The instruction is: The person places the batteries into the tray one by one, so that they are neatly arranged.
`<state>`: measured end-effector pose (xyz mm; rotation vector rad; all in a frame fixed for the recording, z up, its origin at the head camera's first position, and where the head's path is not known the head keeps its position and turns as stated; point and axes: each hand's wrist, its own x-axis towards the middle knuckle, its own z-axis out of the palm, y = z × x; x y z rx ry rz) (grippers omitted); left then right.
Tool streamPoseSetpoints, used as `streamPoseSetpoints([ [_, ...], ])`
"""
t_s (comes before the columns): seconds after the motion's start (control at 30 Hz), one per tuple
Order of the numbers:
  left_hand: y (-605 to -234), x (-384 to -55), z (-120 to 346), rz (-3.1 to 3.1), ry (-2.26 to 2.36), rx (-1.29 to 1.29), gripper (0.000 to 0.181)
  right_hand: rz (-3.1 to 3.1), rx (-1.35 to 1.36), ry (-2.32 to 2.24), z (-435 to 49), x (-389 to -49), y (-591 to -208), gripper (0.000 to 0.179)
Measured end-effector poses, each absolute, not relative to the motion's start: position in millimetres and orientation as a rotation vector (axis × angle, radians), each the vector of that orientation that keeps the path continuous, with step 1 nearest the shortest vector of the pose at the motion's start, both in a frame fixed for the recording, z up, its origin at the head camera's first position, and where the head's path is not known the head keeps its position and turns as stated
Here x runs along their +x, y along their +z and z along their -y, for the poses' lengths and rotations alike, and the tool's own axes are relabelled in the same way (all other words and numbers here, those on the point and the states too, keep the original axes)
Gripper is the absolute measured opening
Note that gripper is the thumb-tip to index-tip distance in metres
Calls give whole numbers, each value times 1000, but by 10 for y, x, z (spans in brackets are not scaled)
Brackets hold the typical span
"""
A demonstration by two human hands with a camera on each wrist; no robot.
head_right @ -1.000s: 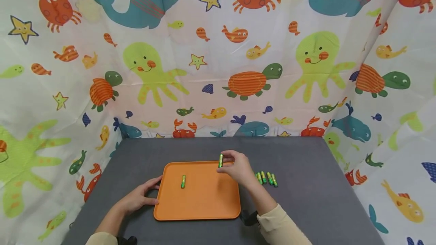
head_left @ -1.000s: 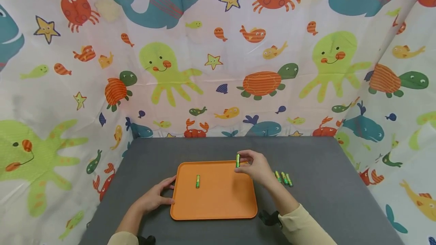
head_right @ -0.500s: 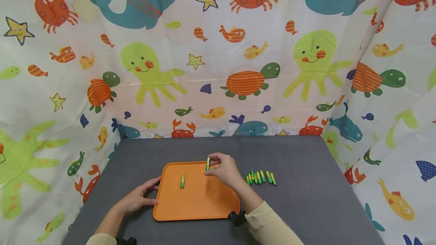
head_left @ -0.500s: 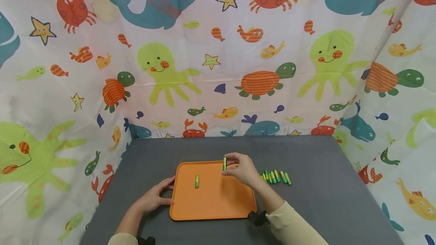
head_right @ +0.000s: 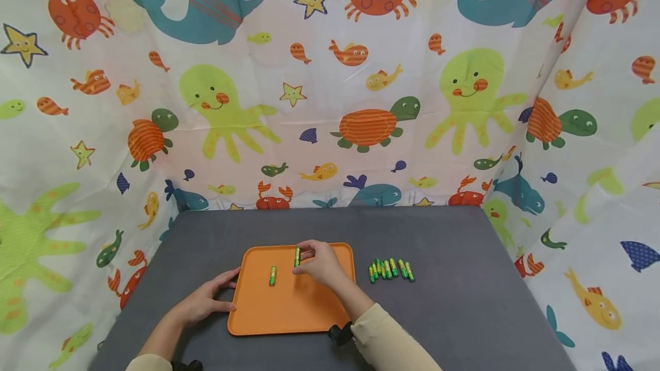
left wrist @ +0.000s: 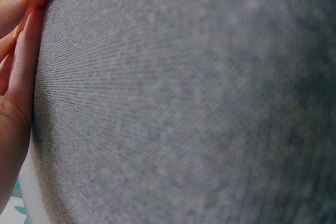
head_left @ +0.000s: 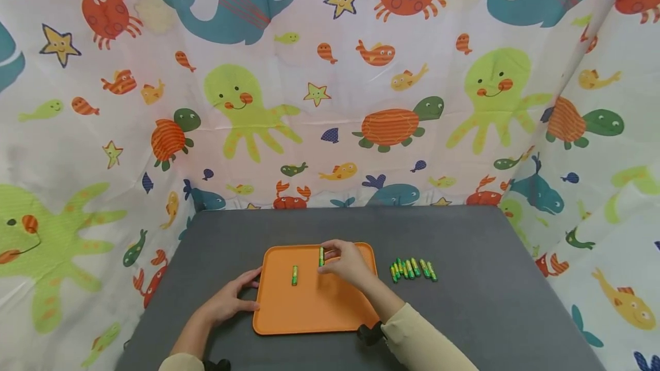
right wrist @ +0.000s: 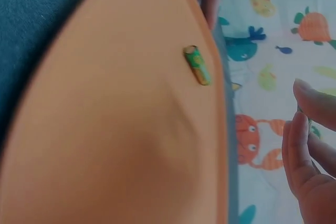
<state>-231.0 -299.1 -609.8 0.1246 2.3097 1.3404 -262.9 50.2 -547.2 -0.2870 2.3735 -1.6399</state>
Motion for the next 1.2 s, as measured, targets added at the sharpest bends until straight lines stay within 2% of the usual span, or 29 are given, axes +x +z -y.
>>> streamPoseSetpoints([
  [0.57,-6089,-2333,3019,-2298,1352,124,98,-2385,-247,-1551,42,-2684,-5872,53],
  [0.83,-6106,-2321,3013,-2295,1356,111,98,-2391,-211,-1541,153,-2674,-6041,53],
  [1.2,-6134,-2324,3033,-2296,1354,151,98,-2419,-198,-1499,201,-2671,-6072,54],
])
